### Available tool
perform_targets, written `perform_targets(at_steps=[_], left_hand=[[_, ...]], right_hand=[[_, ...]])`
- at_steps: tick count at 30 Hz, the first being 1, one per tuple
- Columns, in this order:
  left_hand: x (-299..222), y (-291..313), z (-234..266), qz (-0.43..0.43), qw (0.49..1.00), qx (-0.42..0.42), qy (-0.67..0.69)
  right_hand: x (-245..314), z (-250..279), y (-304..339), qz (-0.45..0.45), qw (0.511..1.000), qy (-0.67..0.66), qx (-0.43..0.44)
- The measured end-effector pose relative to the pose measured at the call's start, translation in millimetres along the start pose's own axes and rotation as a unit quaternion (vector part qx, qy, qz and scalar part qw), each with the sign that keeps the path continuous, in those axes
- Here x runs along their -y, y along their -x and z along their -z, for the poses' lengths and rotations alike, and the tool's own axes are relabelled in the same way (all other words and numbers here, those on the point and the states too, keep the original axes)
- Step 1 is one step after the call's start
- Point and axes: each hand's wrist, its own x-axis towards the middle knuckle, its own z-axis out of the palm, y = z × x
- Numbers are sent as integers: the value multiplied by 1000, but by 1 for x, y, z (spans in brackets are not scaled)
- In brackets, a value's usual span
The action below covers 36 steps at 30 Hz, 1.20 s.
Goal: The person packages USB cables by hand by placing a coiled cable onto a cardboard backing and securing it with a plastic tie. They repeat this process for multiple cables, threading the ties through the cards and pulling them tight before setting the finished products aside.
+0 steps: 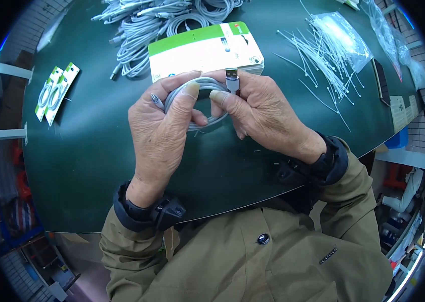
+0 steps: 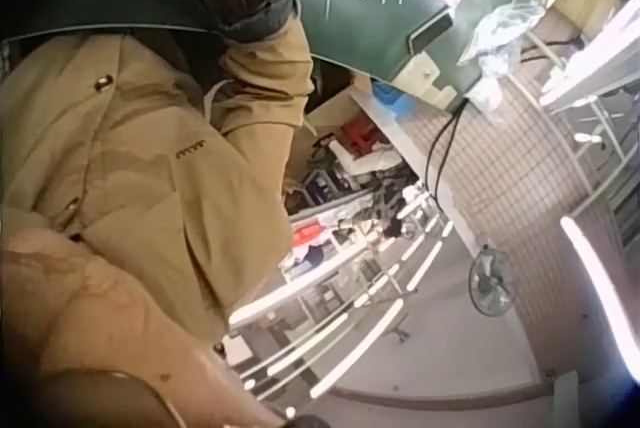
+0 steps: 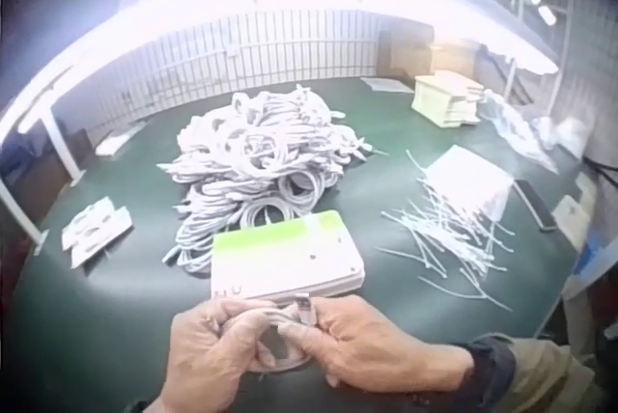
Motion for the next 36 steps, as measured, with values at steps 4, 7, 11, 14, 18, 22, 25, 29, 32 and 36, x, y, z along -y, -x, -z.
perform_targets(at_steps=[4, 7, 11, 14, 18, 22, 25, 29, 32, 36], left_hand=[[1, -5, 12, 28, 999, 43, -8], [7, -7, 16, 87, 993, 78, -7], [9, -2, 7, 72, 986, 51, 144], [-6, -1, 12, 162, 935, 67, 308], [0, -3, 15, 118, 983, 62, 128], [7, -8, 24, 159, 975, 101, 119], [-6, -3, 4, 141, 984, 69, 83], [-5, -2, 8, 101, 991, 92, -6], [-6, -4, 11, 80, 987, 122, -62], [-4, -5, 14, 111, 980, 154, -53]], right_hand=[[-1, 11, -4, -101, 991, -22, 84], [-6, 15, -7, -129, 976, -99, 144], [-6, 21, -5, -143, 960, -167, 173], [0, 21, -5, -140, 956, -183, 180], [1, 23, -4, -128, 962, -149, 190], [-2, 24, -4, -113, 975, -58, 181], [-5, 24, -6, -98, 981, 0, 168], [-9, 32, -6, -148, 955, -151, 207], [-8, 35, -8, -144, 954, -148, 219], [-11, 34, -6, -124, 956, -69, 255]])
